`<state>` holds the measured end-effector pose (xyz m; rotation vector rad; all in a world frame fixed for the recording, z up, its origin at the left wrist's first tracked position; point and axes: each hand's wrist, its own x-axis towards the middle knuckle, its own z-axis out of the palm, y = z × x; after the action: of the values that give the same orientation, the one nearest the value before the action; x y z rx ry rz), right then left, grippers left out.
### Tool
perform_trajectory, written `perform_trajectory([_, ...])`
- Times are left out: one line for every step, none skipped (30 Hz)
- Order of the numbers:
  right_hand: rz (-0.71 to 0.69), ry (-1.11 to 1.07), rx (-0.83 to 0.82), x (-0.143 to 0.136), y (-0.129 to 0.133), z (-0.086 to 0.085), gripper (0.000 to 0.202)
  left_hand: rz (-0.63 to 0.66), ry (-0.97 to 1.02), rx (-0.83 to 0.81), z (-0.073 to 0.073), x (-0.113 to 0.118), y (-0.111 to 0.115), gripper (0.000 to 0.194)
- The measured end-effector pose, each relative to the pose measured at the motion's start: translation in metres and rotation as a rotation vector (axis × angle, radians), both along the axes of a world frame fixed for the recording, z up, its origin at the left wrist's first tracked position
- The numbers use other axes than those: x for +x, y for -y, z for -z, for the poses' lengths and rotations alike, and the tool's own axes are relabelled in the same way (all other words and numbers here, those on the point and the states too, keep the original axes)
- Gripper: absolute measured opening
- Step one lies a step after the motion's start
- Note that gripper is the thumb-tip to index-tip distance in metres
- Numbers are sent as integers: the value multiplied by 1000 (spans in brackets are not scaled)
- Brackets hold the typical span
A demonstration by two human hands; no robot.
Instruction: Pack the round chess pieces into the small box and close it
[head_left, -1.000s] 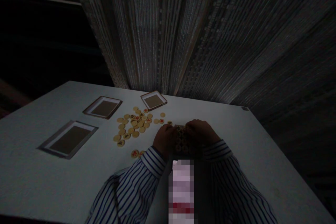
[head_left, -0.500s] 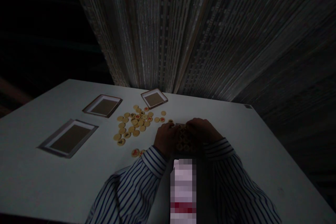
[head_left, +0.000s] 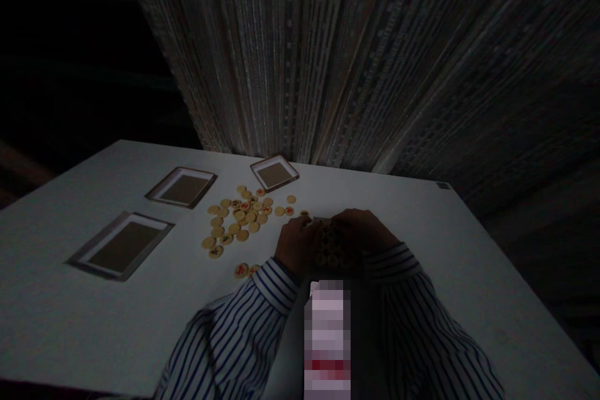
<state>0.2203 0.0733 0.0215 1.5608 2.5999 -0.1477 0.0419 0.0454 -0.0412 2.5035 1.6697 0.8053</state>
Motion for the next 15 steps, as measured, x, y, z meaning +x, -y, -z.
perform_trajectory([-2,2,-1,0,0,0,27,5,-9,-7,-1,0,0,26])
perform_trajectory([-1,2,3,-1,0,0,27,9,-16,-13,-2,0,1,26])
perform_trajectory([-3,1,6,-1,0,0,28,12,-21,-17,-3,0,1,27])
perform_trajectory([-4,-1,11,-2,1,-1,28,12,-23,-20,-5,0,2,27])
perform_trajectory([-8,0,13,-2,1,-1,28,12,-25,-23,-6,0,2,28])
perform_trajectory([-9,4,12,-2,1,-2,28,11,-25,-25,-7,0,3,27])
perform_trajectory([-9,8,11,-3,2,-3,28,10,-25,-27,-7,0,3,27])
perform_trajectory([-9,10,9,-3,2,-4,28,11,-29,-28,-7,0,3,27])
perform_trajectory([-7,13,6,-4,3,-4,28,12,-33,-31,-8,0,3,27])
perform_trajectory([-5,13,1,-4,3,-5,28,11,-38,-34,-8,1,3,27])
perform_trajectory([-6,12,-3,-4,3,-6,28,10,-43,-36,-7,1,3,26])
perform_trajectory([-6,8,-2,-4,3,-6,28,9,-47,-37,-7,1,2,26])
perform_trajectory([-6,3,1,-4,3,-6,28,9,-52,-36,-7,1,2,26])
perform_trajectory([-3,0,4,-3,3,-5,29,9,-57,-31,-7,1,2,26])
perform_trajectory([-2,-3,7,-3,3,-5,29,7,-60,-24,-7,0,2,26])
